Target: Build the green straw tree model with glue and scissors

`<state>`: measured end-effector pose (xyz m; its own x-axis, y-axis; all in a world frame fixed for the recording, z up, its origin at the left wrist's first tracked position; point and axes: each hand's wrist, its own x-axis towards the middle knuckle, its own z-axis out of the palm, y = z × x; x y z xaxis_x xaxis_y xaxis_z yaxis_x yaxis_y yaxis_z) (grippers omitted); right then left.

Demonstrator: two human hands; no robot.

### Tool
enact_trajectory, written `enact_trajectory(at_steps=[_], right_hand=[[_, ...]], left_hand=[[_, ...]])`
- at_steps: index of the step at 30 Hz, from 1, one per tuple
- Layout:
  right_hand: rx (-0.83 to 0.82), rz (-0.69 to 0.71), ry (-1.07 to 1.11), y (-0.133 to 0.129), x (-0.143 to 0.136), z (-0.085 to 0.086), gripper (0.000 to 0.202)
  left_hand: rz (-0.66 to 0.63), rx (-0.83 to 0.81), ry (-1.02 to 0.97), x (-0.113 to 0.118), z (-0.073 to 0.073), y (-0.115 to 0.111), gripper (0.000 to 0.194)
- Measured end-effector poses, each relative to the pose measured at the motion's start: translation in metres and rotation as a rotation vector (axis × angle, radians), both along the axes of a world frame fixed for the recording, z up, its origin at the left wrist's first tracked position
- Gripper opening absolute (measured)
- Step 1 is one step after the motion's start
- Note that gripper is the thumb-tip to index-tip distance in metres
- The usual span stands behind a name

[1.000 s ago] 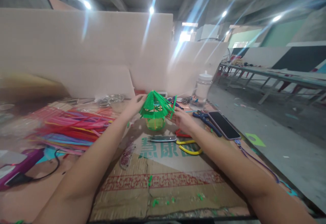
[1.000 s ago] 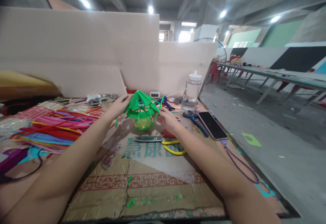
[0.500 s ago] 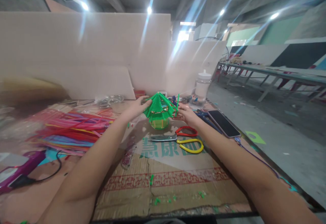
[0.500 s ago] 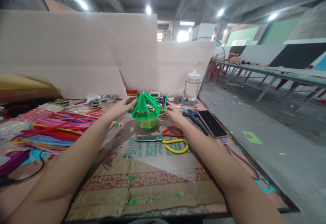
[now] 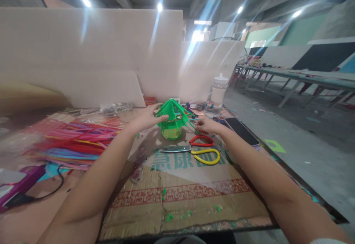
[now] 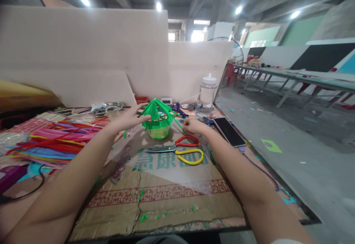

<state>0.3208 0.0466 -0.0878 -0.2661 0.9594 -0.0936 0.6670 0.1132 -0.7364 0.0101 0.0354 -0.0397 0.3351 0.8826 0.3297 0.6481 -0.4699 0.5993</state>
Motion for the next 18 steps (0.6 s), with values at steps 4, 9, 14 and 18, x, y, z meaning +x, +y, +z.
enact_trajectory(at_steps=[4,9,14,18], right_hand=[[0.094,-0.032,-0.086,0.002,0.003,-0.003,0.03],[0.259,-0.123,-0.16,0.009,0.013,-0.001,0.027],[0.381,-0.205,-0.239,0.015,0.022,-0.001,0.02],[0.418,-0.194,-0.334,0.016,0.023,-0.013,0.02]], left_hand=[[0.053,0.13,-0.037,0.009,0.003,-0.007,0.077],[-0.13,0.2,-0.15,0.02,-0.001,-0.008,0.069],[-0.077,0.246,-0.133,0.016,0.001,-0.008,0.059],[-0.042,0.275,-0.124,0.009,0.007,-0.007,0.055]])
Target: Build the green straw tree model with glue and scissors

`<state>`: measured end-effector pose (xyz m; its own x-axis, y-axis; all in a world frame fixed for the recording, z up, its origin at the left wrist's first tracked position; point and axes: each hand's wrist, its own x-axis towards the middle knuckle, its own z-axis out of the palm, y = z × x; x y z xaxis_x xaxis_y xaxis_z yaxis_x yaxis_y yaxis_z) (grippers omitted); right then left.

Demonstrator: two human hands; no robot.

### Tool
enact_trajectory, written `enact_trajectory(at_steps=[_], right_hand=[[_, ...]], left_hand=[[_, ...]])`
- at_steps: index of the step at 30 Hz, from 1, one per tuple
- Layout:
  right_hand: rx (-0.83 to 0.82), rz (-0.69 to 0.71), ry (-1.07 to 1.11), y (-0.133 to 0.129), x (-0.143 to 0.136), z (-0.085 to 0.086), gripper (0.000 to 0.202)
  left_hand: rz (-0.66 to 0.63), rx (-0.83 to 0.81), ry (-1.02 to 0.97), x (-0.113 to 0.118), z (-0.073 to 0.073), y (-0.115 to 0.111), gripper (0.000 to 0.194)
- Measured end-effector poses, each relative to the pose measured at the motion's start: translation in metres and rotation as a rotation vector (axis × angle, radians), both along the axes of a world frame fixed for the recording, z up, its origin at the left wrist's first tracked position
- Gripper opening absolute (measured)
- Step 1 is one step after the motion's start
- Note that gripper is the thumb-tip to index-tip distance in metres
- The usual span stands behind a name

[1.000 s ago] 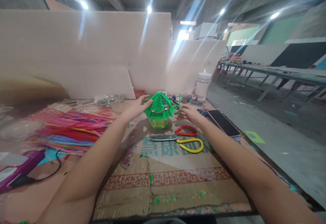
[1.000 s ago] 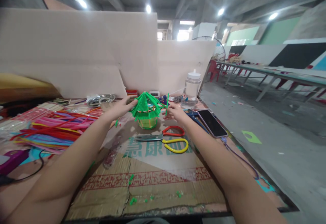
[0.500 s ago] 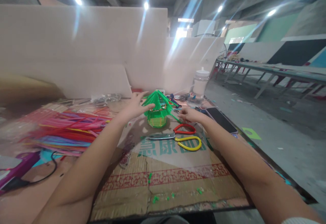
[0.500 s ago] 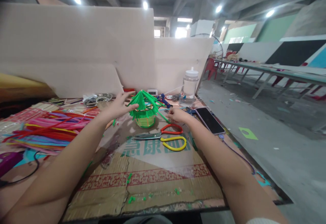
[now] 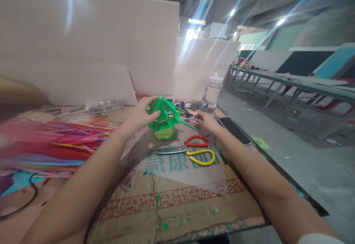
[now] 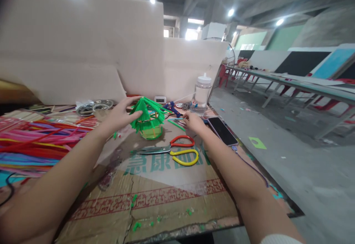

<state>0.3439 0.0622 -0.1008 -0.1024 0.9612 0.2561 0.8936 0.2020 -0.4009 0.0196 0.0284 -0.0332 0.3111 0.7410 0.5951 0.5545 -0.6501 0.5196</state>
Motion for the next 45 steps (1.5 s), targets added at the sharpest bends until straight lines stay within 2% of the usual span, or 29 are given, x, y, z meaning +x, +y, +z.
enact_trajectory(at_steps=[4,9,12,16,19,31,37,42,45], right_hand=[[0.024,0.102,-0.098,0.0,-0.008,-0.014,0.023],[0.062,0.18,-0.165,0.006,-0.017,-0.018,0.031],[0.072,0.154,-0.178,0.01,-0.016,-0.02,0.031],[0.074,0.051,-0.164,0.012,-0.01,-0.025,0.032],[0.076,-0.007,-0.15,0.011,-0.005,-0.027,0.034],[0.078,-0.033,-0.158,0.007,-0.006,-0.027,0.042],[0.146,0.039,-0.225,-0.003,-0.019,-0.019,0.029],[0.116,0.105,-0.252,-0.005,-0.027,-0.017,0.013],[0.089,0.097,-0.227,-0.007,-0.03,-0.018,0.013]], left_hand=[[0.001,0.039,0.053,-0.005,0.003,0.001,0.052],[-0.008,0.014,0.1,-0.01,0.004,0.002,0.053],[-0.015,-0.008,0.097,-0.013,0.004,0.003,0.054],[-0.058,-0.022,0.115,-0.015,0.004,0.003,0.054],[-0.044,0.003,0.119,-0.013,0.003,0.003,0.054],[-0.034,0.019,0.136,-0.013,0.003,0.002,0.053],[-0.041,0.015,0.116,-0.011,0.005,0.0,0.053],[-0.034,0.011,0.122,-0.01,0.007,-0.002,0.052],[-0.037,0.016,0.119,-0.01,0.007,-0.001,0.052]])
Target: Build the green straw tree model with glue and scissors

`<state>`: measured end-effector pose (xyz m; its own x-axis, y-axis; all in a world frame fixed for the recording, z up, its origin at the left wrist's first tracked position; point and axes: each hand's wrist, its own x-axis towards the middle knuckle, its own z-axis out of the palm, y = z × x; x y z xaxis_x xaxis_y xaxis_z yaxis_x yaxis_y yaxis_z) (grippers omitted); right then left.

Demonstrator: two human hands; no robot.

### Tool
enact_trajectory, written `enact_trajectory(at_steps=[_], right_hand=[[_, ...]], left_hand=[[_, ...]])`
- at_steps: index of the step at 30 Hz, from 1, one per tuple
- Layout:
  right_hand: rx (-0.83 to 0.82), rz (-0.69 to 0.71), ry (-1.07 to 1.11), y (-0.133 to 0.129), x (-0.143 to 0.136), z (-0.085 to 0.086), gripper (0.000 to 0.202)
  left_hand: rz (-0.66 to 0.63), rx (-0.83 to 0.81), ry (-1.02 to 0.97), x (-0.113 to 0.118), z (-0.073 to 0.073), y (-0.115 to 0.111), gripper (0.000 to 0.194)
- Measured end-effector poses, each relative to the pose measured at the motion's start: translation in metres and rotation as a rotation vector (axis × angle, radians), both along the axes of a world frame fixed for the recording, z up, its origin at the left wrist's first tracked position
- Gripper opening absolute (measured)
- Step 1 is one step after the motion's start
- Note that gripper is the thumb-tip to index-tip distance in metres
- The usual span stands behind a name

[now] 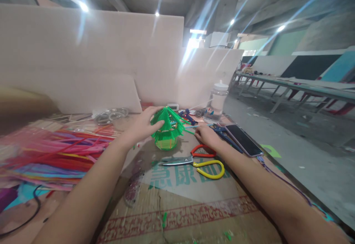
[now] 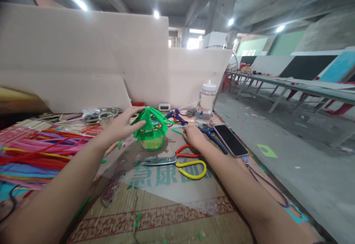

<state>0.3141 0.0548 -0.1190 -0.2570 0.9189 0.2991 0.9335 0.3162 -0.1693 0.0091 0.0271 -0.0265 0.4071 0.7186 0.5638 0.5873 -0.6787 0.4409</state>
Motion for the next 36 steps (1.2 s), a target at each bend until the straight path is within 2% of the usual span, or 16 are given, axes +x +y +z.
enact_trajectory(at_steps=[5,8,12,17,22,28,32,36], right_hand=[[-0.063,0.008,0.069,-0.004,-0.001,0.011,0.029],[-0.02,-0.088,0.136,0.003,0.007,0.023,0.037],[-0.019,-0.198,0.223,0.029,0.016,0.031,0.037],[-0.148,-0.123,0.321,0.067,0.001,0.025,0.058],[-0.224,-0.152,0.41,0.082,-0.022,0.015,0.041],[-0.226,-0.204,0.529,0.078,-0.021,0.011,0.033],[-0.199,-0.103,0.661,0.067,-0.015,0.022,0.021],[-0.128,0.006,0.813,0.052,-0.005,0.046,0.02]], left_hand=[[0.01,-0.005,0.009,-0.001,-0.002,0.001,0.053],[0.009,0.012,0.026,-0.001,-0.002,0.001,0.051],[-0.001,0.036,0.036,0.0,-0.001,0.0,0.05],[0.002,0.035,0.051,-0.001,-0.002,0.0,0.049],[0.0,0.04,0.039,-0.001,-0.003,0.001,0.049],[-0.01,0.049,0.037,-0.001,-0.003,0.002,0.049],[-0.01,0.05,0.036,-0.001,-0.004,0.002,0.049],[-0.01,0.045,0.022,-0.001,-0.004,0.001,0.047]])
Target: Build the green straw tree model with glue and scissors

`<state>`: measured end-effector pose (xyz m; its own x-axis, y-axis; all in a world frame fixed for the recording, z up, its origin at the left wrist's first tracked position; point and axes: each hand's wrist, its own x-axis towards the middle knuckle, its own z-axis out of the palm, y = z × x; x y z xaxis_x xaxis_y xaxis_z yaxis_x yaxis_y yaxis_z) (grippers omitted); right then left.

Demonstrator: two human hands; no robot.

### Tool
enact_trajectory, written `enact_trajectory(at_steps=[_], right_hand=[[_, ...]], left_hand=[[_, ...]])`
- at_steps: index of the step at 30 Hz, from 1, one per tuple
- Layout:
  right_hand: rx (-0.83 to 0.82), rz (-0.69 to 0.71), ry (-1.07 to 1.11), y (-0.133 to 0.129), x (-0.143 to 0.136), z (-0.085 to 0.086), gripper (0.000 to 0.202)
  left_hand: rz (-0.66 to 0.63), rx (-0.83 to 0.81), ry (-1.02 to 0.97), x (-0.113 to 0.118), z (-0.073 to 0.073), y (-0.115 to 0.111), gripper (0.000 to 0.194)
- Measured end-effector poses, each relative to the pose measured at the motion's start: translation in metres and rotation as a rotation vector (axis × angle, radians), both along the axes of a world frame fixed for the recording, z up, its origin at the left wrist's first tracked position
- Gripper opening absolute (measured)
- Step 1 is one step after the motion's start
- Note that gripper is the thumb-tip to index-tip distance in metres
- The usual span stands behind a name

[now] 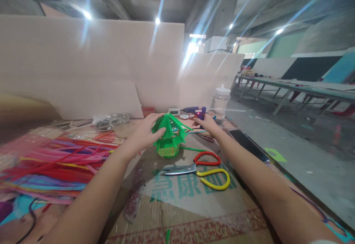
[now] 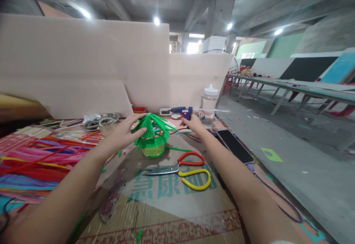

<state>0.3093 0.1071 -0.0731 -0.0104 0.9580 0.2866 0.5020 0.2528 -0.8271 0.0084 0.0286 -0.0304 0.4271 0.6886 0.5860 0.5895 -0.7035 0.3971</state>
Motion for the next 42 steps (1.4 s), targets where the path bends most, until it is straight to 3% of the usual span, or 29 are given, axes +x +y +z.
enact_trajectory(at_steps=[5,9,13,16,19,22,28,34,42], right_hand=[[0.142,0.024,0.176,-0.022,0.011,0.026,0.033],[0.167,0.164,0.308,-0.051,0.002,0.039,0.039],[0.093,0.263,0.211,-0.084,-0.014,0.053,0.037],[0.059,0.227,0.019,-0.098,-0.021,0.061,0.037],[0.148,0.165,-0.133,-0.105,-0.023,0.067,0.034],[0.248,0.202,-0.171,-0.109,-0.023,0.069,0.033],[0.235,0.317,-0.115,-0.111,-0.026,0.063,0.034],[0.338,0.221,-0.154,-0.108,-0.028,0.057,0.029],[0.299,0.172,-0.197,-0.109,-0.031,0.057,0.028]], left_hand=[[0.003,0.007,-0.031,0.001,-0.001,0.002,0.043],[-0.01,-0.016,-0.055,0.002,0.001,0.001,0.041],[-0.004,-0.025,-0.046,0.003,0.003,-0.002,0.04],[0.0,-0.012,-0.036,0.003,0.005,-0.004,0.04],[-0.005,-0.021,-0.027,0.002,0.007,-0.005,0.039],[0.001,-0.036,-0.021,0.003,0.008,-0.006,0.037],[-0.01,-0.045,-0.03,0.003,0.008,-0.007,0.038],[0.002,-0.008,-0.001,0.004,0.009,-0.009,0.036],[0.015,0.025,0.022,0.003,0.006,-0.007,0.037]])
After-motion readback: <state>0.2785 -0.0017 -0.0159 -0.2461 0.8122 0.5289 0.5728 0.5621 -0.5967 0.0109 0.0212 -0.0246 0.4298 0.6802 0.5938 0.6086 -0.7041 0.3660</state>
